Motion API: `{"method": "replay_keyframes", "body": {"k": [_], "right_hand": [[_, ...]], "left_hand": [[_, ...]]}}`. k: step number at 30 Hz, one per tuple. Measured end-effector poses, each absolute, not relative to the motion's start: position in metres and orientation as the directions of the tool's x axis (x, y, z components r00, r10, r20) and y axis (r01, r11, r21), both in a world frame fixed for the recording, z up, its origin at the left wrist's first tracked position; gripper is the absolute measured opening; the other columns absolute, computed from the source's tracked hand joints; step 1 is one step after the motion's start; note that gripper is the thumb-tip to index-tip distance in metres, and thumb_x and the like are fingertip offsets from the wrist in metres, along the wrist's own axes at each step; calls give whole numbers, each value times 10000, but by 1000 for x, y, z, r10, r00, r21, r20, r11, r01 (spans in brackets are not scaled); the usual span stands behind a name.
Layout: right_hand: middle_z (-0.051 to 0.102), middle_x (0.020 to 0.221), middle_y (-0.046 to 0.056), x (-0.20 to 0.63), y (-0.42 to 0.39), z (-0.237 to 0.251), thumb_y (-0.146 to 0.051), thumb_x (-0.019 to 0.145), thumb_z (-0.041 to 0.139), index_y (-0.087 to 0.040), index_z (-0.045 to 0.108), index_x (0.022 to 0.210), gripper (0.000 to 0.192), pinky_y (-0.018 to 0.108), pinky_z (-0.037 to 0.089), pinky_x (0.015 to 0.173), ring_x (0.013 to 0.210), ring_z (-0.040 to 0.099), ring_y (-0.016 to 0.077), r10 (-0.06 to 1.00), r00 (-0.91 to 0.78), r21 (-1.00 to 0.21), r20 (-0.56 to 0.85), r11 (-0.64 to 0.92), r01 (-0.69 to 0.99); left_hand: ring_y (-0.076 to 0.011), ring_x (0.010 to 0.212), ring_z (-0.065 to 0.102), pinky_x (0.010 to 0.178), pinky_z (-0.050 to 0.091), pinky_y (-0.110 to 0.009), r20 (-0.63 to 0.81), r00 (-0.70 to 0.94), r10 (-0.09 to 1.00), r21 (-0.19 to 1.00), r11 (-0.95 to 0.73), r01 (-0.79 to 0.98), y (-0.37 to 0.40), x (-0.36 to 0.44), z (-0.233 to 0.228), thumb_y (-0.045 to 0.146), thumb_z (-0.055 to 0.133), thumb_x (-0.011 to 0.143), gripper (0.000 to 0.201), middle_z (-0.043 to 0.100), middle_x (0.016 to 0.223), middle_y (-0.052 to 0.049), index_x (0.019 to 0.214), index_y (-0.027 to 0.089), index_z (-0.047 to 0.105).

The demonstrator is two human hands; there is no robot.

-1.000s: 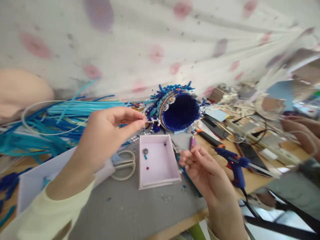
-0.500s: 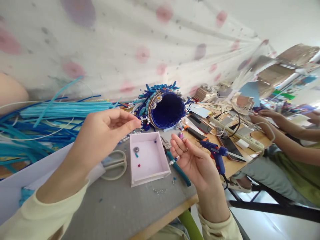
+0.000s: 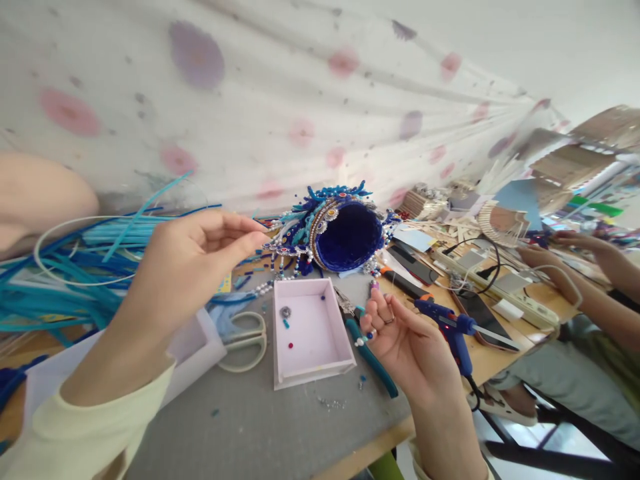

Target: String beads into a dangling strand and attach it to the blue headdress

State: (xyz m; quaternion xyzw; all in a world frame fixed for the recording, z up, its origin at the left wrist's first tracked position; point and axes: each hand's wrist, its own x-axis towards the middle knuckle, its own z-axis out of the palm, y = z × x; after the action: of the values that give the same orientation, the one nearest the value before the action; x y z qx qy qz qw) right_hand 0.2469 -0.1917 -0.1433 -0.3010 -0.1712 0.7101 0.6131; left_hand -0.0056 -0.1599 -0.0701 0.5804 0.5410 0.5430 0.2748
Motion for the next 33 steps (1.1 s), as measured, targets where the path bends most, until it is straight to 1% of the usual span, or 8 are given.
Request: {"method": "replay_keyframes", "body": {"k": [3, 6, 9, 11, 14, 18, 23, 33], "right_hand": [[683, 694, -36, 245, -192, -142, -120, 698, 766, -169, 649, 743, 134, 188, 542, 632, 636, 639, 78, 982, -45, -599, -184, -148, -787], [448, 537, -88, 239, -195, -140, -141, 751, 733, -159, 609, 713, 130, 152, 412, 485, 461, 419, 42, 986, -64, -605, -154, -145, -783], [217, 479, -121, 231, -199, -140, -208, 810, 705, -156, 613, 712, 143, 163, 234, 414, 419, 155, 53, 985, -130, -710, -110, -170, -683], [177, 464, -127, 224, -202, -142, -277, 812, 717, -171, 621, 714, 173, 190, 165, 426, 435, 96, 59, 988, -138, -813, -70, -137, -567], [224, 474, -120, 213, -207, -145, -386, 783, 749, -182, 630, 739, 240, 217, 136, 456, 448, 127, 57, 999, -48, -919, -11, -29, -393], [322, 502, -87, 204, -217, -146, -464, 815, 713, -182, 631, 743, 303, 230, 158, 466, 479, 205, 74, 983, 140, -976, 123, 145, -161], [334, 515, -79, 197, -224, -144, -430, 902, 621, -192, 613, 787, 264, 244, 179, 470, 483, 257, 86, 962, 153, -974, 224, 224, 13], [287, 522, -101, 198, -221, -138, -393, 936, 565, -194, 557, 800, 241, 235, 169, 447, 476, 225, 82, 959, 90, -963, 269, 269, 12]], "left_hand": [[-141, 860, 687, 774, 504, -225, 305, -98, 947, 911, -260, 321, -154, -6, -76, 220, 635, 827, 139, 765, 917, -15, 914, 157, 722], [-157, 854, 701, 779, 524, -249, 274, -90, 958, 929, -240, 281, -149, -7, -82, 271, 648, 828, 158, 769, 915, -21, 931, 175, 721], [-183, 778, 708, 729, 534, -269, 236, -71, 969, 953, -217, 212, -148, 0, -87, 381, 726, 771, 207, 767, 816, -27, 835, 184, 724], [-180, 760, 711, 726, 535, -267, 172, 11, 985, 978, -172, 119, -151, 11, -92, 386, 745, 763, 209, 766, 785, -31, 785, 180, 721], [-163, 799, 721, 791, 542, -261, 19, 208, 978, 989, 12, -149, -159, 32, -101, 354, 754, 774, 185, 779, 829, -40, 784, 171, 730], [-140, 848, 726, 871, 538, -249, -87, 386, 918, 860, 265, -436, -168, 50, -110, 373, 772, 774, 213, 788, 876, -40, 828, 168, 753], [-134, 844, 728, 844, 550, -236, -128, 457, 880, 798, 366, -480, -173, 53, -112, 381, 814, 735, 234, 789, 855, -30, 827, 174, 754], [-99, 809, 709, 811, 549, -183, -87, 573, 815, 712, 453, -537, -172, 57, -117, 327, 809, 752, 163, 771, 836, 7, 776, 176, 753]]}}
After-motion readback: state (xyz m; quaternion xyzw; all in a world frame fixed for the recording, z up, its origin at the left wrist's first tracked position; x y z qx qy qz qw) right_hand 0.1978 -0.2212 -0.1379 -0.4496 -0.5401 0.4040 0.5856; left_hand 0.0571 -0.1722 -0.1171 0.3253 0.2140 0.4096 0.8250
